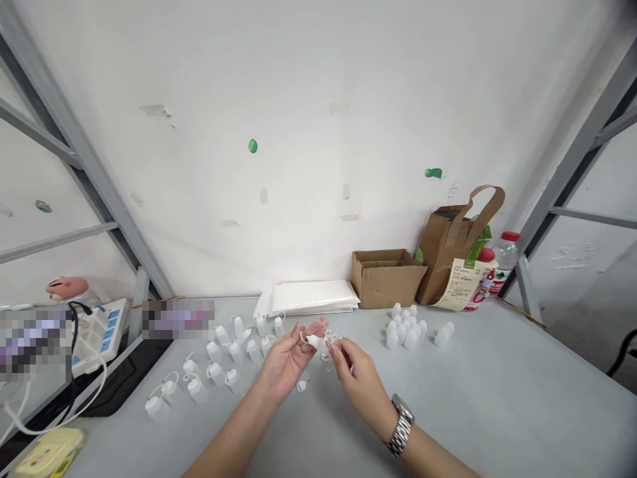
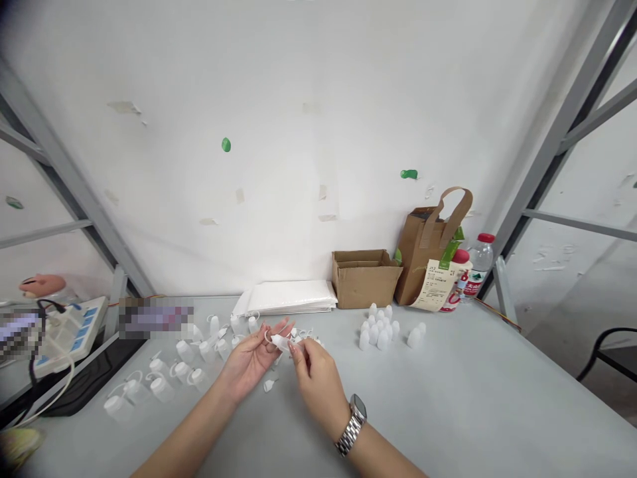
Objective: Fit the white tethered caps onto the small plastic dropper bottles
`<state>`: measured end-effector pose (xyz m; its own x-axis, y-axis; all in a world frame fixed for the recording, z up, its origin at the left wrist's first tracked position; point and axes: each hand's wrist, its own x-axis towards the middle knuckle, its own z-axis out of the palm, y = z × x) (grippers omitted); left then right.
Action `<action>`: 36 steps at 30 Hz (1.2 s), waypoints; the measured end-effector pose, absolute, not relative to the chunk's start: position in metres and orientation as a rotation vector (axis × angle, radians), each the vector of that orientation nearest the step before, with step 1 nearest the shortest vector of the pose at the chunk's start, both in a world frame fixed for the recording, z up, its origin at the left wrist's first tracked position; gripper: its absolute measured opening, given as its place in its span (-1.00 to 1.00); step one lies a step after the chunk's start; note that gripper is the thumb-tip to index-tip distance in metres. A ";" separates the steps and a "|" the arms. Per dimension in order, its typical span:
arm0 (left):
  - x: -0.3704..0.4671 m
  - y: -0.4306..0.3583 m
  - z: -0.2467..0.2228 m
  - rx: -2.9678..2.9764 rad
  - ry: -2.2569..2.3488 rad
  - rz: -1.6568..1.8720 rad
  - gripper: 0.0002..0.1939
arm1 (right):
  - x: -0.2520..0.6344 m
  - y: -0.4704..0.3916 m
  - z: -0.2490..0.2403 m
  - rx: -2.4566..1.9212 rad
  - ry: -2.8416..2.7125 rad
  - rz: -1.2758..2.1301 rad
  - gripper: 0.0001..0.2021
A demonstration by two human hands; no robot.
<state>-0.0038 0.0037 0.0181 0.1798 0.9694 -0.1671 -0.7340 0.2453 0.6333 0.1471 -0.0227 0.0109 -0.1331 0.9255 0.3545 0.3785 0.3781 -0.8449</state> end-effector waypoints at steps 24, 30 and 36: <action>-0.006 0.006 0.024 0.684 0.817 1.489 -0.79 | 0.150 -0.020 0.016 -1.105 -1.591 0.831 -0.64; -0.004 -0.003 0.034 0.948 1.031 1.549 -0.69 | 0.155 -0.019 0.018 -1.066 -1.555 0.831 -0.69; -0.004 -0.004 0.022 1.033 0.992 1.604 -0.76 | 0.159 -0.019 0.024 -1.032 -1.678 0.728 -0.74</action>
